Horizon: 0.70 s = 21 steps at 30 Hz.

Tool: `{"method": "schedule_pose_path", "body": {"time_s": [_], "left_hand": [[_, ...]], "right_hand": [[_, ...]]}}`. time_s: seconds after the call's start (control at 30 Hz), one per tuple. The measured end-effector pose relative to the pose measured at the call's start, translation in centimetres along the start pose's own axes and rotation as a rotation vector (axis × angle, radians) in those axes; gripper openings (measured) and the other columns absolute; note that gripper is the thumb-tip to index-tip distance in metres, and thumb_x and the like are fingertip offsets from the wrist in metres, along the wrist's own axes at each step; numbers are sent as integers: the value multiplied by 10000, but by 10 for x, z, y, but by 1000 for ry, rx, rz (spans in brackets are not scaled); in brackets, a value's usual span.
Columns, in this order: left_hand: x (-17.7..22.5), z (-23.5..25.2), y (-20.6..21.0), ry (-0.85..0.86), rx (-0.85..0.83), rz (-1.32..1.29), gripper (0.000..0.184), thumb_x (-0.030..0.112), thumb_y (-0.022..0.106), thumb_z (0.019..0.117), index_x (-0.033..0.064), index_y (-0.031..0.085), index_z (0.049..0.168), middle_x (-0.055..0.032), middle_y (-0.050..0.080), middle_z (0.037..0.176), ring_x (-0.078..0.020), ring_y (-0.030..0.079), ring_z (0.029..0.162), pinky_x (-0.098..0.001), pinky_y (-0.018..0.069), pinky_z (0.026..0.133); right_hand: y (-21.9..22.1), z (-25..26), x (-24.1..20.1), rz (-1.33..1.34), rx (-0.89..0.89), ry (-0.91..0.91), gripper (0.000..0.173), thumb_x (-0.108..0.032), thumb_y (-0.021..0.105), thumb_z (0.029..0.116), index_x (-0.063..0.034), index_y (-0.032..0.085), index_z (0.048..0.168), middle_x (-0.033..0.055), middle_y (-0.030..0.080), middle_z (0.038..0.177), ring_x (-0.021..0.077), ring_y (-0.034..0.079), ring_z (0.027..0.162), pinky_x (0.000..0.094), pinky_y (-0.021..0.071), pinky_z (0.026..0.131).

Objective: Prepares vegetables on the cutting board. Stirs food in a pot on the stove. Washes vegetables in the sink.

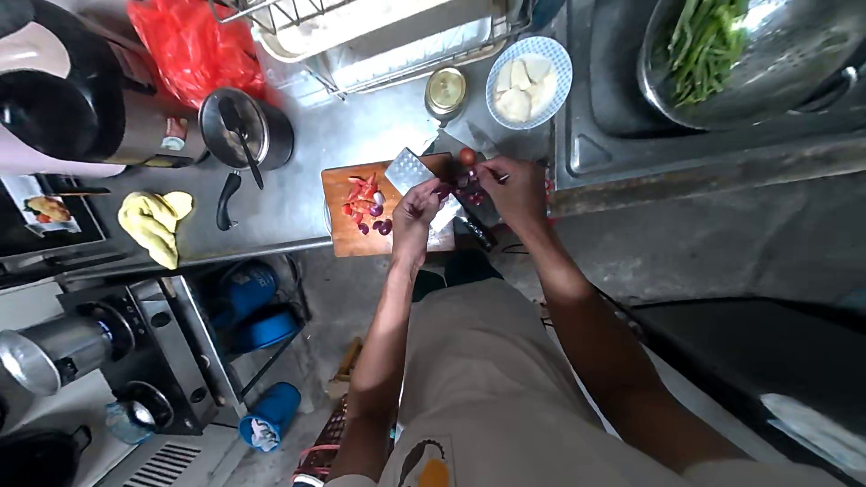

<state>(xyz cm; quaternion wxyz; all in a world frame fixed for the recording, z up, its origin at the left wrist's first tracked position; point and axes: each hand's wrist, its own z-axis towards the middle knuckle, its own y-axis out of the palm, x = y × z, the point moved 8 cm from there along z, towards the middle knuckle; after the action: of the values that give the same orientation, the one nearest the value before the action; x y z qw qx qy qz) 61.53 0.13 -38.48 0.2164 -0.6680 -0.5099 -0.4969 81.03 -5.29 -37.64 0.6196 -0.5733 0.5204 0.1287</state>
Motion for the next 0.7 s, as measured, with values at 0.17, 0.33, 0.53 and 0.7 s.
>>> {"method": "schedule_pose_path", "body": {"time_s": [0.17,0.33,0.53,0.7], "left_hand": [[-18,-7,-41,37,157,310,281,73,601,1014,24,658,1285,-123,682,1206,-179,685,958,-364,590,891],[-42,-40,-99,163,356,722,287,183,605,1038,112,639,1314,-120,623,1347,-255,658,1146,-453,570,962],[-54,-26,-106,348,287,1019,201,141,601,1023,104,720,1180,-83,682,1269,-281,589,1240,-475,456,1090],[-55,-16,-115,365,334,1176,239,128,573,1015,180,739,1179,-78,659,1259,-295,588,1208,-490,482,1047]], "right_hand": [[11,8,43,-190,-78,88,202,-189,649,994,-27,731,1083,176,726,1054,342,700,1000,574,553,919],[16,-4,57,-310,-159,85,249,-180,548,1045,-50,707,1186,229,699,1112,442,677,1006,671,531,845],[20,-5,33,-391,-155,-7,195,-141,610,1017,-40,715,1146,214,719,1077,423,699,971,663,544,845],[41,-12,16,-454,-200,38,240,-230,567,1048,-62,723,1119,204,722,1047,416,701,967,658,548,827]]}}
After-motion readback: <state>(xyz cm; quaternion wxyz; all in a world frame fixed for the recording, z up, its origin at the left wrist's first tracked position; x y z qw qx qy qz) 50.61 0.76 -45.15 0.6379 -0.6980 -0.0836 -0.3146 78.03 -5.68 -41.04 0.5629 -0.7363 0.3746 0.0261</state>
